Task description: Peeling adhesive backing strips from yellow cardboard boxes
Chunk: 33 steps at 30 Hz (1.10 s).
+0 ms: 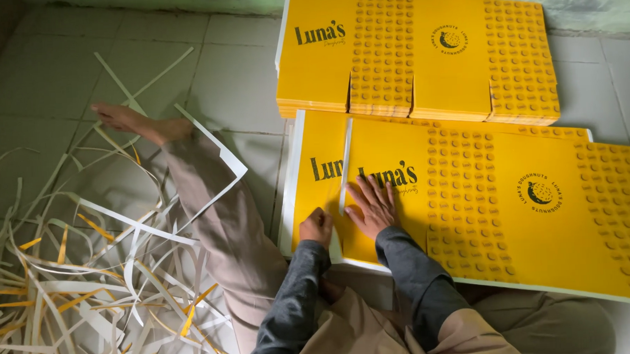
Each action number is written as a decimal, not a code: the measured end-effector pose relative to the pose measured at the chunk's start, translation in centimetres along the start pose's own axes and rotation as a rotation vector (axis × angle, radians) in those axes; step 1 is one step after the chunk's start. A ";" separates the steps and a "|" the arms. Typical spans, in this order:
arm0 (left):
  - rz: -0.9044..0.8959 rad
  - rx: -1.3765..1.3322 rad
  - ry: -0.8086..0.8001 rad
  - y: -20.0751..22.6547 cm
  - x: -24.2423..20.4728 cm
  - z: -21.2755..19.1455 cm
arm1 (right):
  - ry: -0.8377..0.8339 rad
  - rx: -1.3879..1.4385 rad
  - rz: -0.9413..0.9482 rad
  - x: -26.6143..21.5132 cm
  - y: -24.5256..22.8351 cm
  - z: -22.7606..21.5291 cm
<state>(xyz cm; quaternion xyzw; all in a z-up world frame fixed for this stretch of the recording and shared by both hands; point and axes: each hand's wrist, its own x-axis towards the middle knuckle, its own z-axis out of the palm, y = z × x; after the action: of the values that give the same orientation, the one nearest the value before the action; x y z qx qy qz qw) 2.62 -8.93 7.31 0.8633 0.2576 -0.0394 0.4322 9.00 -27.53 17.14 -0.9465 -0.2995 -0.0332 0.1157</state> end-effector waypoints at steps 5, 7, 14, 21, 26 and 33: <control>-0.093 -0.039 0.043 -0.4 -0.5 -2.7 | -0.023 0.033 0.009 2.3 1.5 0.0; -0.098 -0.013 0.006 -1.0 -1.8 -2.6 | -0.043 0.018 0.008 3.4 2.2 1.2; 0.038 -0.039 -0.133 0.2 -2.0 -1.2 | -0.159 0.009 0.176 13.5 7.9 8.1; 0.064 -0.063 -0.163 -0.8 -2.2 -0.8 | -0.272 0.105 0.346 18.1 7.2 5.5; 0.020 -0.094 -0.292 2.3 -3.9 -3.5 | -0.346 0.070 0.355 17.4 6.7 3.8; 0.026 -0.254 -0.525 3.4 -5.5 -3.8 | -0.274 0.329 0.039 2.8 5.6 -0.4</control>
<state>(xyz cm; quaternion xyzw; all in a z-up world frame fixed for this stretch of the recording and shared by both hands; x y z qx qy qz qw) -1.09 -9.95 13.72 0.7657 0.1289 -0.2233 0.5893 14.50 -30.49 16.83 -0.9161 -0.2955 0.1475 0.2273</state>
